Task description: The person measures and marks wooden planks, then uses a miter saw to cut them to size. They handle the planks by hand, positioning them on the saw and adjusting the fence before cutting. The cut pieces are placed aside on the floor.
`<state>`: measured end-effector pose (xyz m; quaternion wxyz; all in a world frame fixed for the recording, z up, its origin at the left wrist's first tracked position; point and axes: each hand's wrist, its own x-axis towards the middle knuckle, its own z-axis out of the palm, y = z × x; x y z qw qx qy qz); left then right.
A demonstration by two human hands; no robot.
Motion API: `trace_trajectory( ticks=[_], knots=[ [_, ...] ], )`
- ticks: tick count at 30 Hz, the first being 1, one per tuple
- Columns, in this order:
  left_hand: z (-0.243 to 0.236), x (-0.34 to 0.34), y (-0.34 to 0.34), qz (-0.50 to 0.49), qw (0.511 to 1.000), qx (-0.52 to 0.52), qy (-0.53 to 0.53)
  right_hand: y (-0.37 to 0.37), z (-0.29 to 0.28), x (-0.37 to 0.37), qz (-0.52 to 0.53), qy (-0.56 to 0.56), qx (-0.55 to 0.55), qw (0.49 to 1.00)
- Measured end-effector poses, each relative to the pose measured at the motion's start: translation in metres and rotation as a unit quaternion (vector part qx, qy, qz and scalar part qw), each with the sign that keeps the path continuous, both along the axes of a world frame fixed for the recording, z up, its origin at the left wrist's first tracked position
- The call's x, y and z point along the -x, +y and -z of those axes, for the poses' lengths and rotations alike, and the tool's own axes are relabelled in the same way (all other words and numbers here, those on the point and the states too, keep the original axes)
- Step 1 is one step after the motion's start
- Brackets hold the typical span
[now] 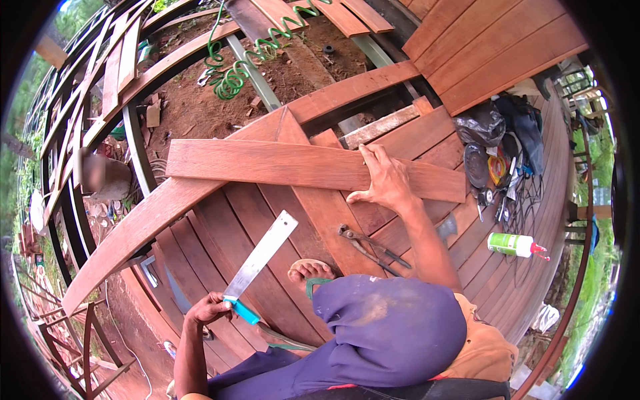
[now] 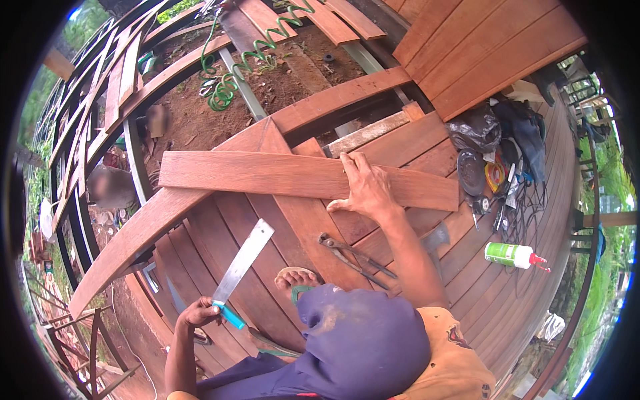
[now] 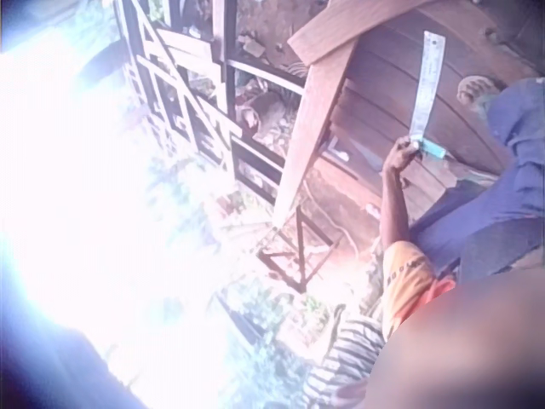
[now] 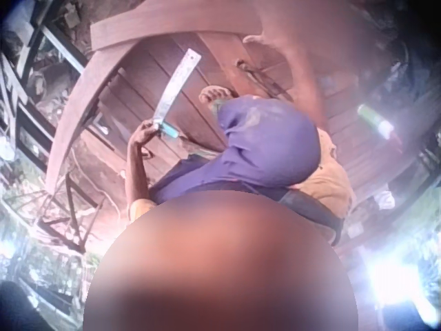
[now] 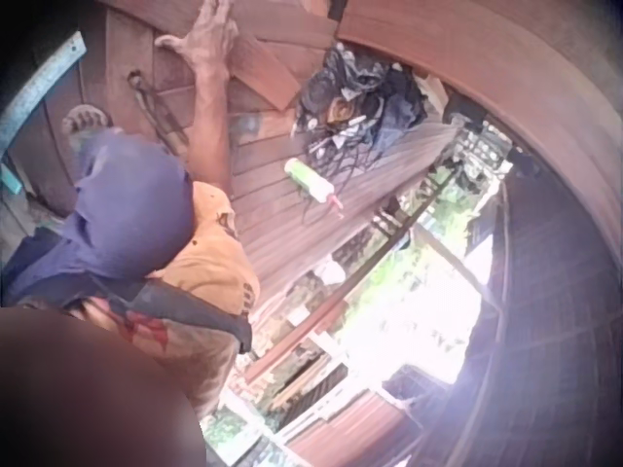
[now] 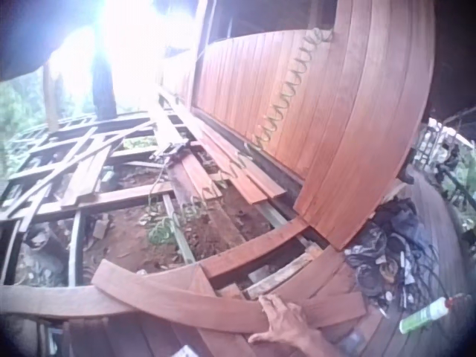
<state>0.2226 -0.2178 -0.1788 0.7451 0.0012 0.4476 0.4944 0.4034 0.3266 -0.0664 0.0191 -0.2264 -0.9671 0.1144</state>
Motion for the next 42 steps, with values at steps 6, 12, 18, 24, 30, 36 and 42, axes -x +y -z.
trace_trajectory(
  ticks=[6, 12, 18, 24, 30, 36, 42],
  knots=[
    [0.034, -0.019, 0.019, 0.002, 0.999, 0.004, 0.051, 0.012, 0.0, 0.007, 0.002, -0.035, 0.029, 0.999],
    [0.046, -0.039, 0.032, -0.028, 0.994, 0.053, 0.096, 0.013, -0.002, 0.012, -0.076, 0.08, 0.012, 0.994],
    [0.009, -0.023, 0.067, 0.129, 0.951, 0.121, 0.253, -0.009, -0.021, 0.04, -0.13, 0.077, 0.021, 0.988],
    [-0.061, -0.035, 0.12, 0.36, 0.65, 0.163, 0.649, -0.044, -0.05, 0.039, -0.174, 0.11, -0.006, 0.979],
    [-0.239, -0.049, 0.155, 0.212, 0.65, -0.183, 0.706, -0.067, -0.067, 0.059, -0.292, 0.176, 0.014, 0.94],
    [-0.27, -0.02, 0.122, 0.229, 0.418, 0.12, 0.871, -0.054, -0.042, 0.062, -0.337, 0.227, 0.015, 0.914],
    [-0.203, -0.014, 0.063, 0.189, 0.481, 0.192, 0.834, -0.041, -0.03, 0.061, -0.344, 0.176, 0.016, 0.922]
  ],
)
